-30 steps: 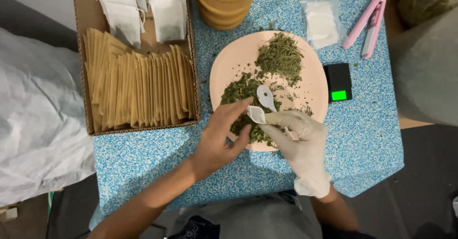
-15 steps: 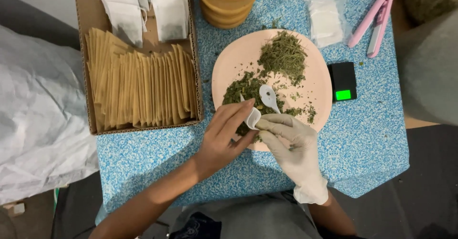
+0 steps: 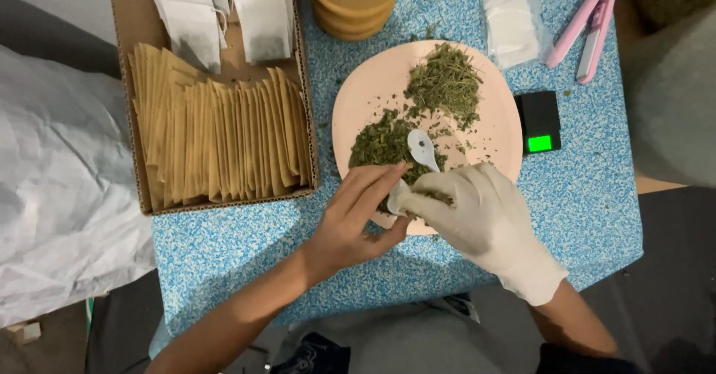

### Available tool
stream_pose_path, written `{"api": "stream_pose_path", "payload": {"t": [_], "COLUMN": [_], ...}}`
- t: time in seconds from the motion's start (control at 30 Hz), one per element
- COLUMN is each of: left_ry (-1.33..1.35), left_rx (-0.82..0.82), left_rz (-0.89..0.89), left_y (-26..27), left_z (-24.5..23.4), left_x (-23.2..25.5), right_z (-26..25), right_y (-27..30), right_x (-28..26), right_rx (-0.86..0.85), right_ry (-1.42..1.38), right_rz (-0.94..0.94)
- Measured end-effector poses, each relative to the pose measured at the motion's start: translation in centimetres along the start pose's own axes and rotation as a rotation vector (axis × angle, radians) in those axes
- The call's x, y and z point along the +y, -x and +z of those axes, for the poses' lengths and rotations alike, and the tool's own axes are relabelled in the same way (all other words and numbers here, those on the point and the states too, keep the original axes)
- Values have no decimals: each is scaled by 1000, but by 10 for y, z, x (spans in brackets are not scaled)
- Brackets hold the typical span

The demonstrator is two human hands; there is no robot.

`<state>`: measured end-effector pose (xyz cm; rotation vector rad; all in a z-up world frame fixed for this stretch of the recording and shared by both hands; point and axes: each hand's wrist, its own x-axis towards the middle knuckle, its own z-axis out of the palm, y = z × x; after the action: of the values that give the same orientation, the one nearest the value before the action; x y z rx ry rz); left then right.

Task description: Filling small white filter bags with loose green tea leaves using a plastic spoon on a production table.

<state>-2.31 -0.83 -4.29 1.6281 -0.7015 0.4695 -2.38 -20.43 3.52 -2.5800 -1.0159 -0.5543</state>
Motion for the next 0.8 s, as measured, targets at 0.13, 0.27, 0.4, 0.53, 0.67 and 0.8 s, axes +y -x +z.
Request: {"api": "stream_pose_path", "payload": {"t": [0.13,0.27,0.4,0.53,0.67,0.8], "left_ry": [58,80,81,85,72,69], "left_rx": [15,-4,-10,6,-30,-72], "left_rz": [-24,-58,-74,-82,-86,-80], "left_y": [3,5,1,7,-4,-1], "left_z": [-1,-2,-2,0,-9,-13], "left_x": [-6,-4,-4,-11,-4,-5], "right_z": [-1,-10,-17,-18,-22,-21], "right_y": [0,-6,-11,-15,-19,-17], "right_x": [4,4,6,7,8,10], "right_rx": [-41,-40,-109,-123,-159,-188], "right_ry": [-41,-36,-45,-17,-18,10], "right_rz": [5,-54,-57,-90,-84,-83]}}
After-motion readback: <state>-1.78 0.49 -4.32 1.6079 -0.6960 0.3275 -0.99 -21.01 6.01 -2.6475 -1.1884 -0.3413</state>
